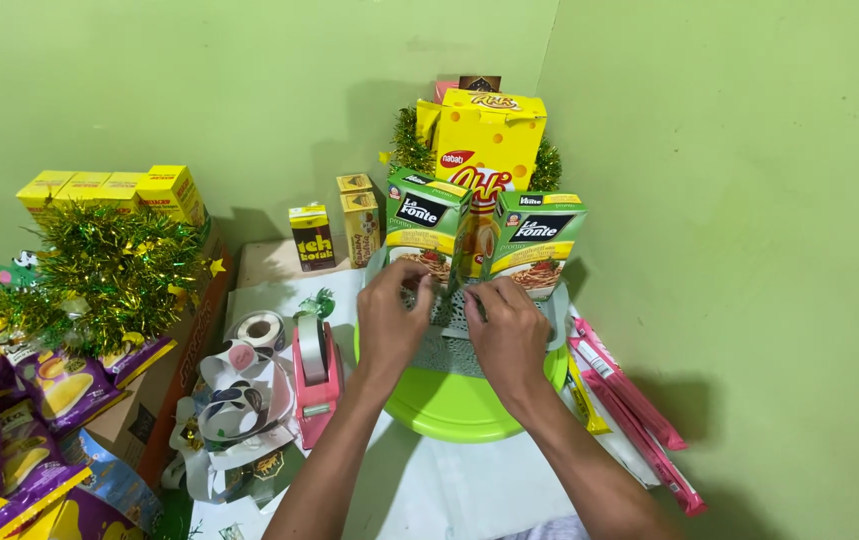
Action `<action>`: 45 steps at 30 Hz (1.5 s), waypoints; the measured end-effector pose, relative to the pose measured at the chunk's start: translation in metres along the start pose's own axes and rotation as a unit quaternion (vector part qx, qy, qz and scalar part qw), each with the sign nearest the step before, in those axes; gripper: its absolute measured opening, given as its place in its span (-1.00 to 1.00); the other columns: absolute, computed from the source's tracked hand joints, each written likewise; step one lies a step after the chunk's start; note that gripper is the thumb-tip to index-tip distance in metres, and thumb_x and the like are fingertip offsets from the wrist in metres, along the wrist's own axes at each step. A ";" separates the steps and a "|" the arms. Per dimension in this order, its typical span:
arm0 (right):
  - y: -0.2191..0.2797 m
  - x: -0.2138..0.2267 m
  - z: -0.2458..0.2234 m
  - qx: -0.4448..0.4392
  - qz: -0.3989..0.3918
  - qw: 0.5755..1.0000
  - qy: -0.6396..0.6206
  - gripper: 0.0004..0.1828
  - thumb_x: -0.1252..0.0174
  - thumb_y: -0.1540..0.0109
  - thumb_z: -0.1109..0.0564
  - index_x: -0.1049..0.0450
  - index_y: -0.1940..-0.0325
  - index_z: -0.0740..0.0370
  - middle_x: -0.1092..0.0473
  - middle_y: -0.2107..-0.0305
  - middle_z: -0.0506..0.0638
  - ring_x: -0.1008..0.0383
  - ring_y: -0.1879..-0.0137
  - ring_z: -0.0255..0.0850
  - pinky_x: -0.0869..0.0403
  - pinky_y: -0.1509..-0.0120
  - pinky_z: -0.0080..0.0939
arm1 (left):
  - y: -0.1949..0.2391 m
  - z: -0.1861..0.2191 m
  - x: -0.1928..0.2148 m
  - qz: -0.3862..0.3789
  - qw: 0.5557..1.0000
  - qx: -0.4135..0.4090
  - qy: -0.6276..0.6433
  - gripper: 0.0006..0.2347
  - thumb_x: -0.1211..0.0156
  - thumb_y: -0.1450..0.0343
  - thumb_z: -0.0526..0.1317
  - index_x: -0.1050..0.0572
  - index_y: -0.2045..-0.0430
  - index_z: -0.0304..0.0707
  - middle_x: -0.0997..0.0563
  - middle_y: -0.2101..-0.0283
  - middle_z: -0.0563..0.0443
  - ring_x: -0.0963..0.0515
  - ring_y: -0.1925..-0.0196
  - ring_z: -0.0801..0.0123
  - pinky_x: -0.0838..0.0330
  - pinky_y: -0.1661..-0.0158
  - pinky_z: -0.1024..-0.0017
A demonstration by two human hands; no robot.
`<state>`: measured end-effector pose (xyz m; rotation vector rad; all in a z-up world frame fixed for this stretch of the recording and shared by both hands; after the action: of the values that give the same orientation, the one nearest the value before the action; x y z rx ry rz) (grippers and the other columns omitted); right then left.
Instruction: Assembling a gift hamper by arranging and taping various food and drink boxes together.
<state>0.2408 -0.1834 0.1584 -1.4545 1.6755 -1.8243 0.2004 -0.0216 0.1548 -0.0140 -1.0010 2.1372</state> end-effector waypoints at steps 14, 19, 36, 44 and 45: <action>-0.007 -0.010 0.009 -0.004 -0.055 0.997 0.045 -0.85 -0.40 -0.09 0.21 -0.63 0.29 0.03 -0.47 0.48 -0.10 -0.59 0.37 -0.04 -0.59 0.31 -0.03 | -0.023 0.018 0.027 -0.030 0.987 0.144 -0.061 -0.27 -0.54 -0.21 -0.37 -0.26 -0.29 -0.48 -0.46 -0.16 -0.54 -0.46 -0.25 -0.36 -0.24 -0.24 -0.34; -0.010 -0.017 0.013 -0.005 -0.086 0.995 0.040 -0.86 -0.37 -0.12 0.23 -0.65 0.29 0.02 -0.48 0.47 -0.12 -0.61 0.36 -0.09 -0.59 0.30 -0.14 | -0.025 0.002 0.020 -0.040 0.984 0.141 -0.101 -0.20 -0.59 -0.18 -0.27 -0.25 -0.34 -0.38 -0.52 -0.11 -0.40 -0.52 -0.21 -0.20 -0.30 -0.19 -0.17; -0.016 -0.033 0.016 -0.002 -0.159 0.986 0.044 -0.92 -0.37 -0.14 0.23 -0.65 0.31 0.08 -0.46 0.50 -0.05 -0.61 0.36 -0.05 -0.61 0.24 -0.03 | -0.027 0.001 0.014 -0.055 0.983 0.117 -0.133 -0.17 -0.61 -0.16 -0.18 -0.25 -0.33 -0.37 -0.57 -0.07 -0.40 -0.52 -0.17 -0.19 -0.27 -0.13 -0.15; -0.025 -0.025 0.007 -0.025 -0.197 0.979 0.047 -0.87 -0.40 -0.11 0.23 -0.65 0.27 0.11 -0.49 0.47 0.03 -0.62 0.32 0.05 -0.61 0.22 0.06 | -0.028 0.005 0.018 -0.054 0.985 0.113 -0.118 -0.18 -0.61 -0.16 -0.21 -0.25 -0.32 -0.38 -0.56 -0.06 -0.43 -0.52 -0.16 -0.23 -0.27 -0.13 -0.18; -0.026 -0.024 0.006 -0.030 -0.207 0.976 0.056 -0.85 -0.41 -0.10 0.22 -0.66 0.26 0.09 -0.50 0.45 0.01 -0.63 0.31 0.03 -0.62 0.20 0.05 | -0.028 0.006 0.018 -0.051 0.985 0.114 -0.116 -0.18 -0.62 -0.16 -0.22 -0.25 -0.31 -0.38 -0.57 -0.05 -0.42 -0.53 -0.16 -0.22 -0.27 -0.13 -0.16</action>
<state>0.2670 -0.1611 0.1681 -1.8726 1.5768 -2.1151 0.2034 -0.0027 0.1822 0.3971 -0.8598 2.1789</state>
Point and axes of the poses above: each hand's wrist, its own y-axis away from the middle knuckle, its own x-axis out of the back of the hand, z = x × y, the point moved 5 cm from there along -y, towards the middle knuckle
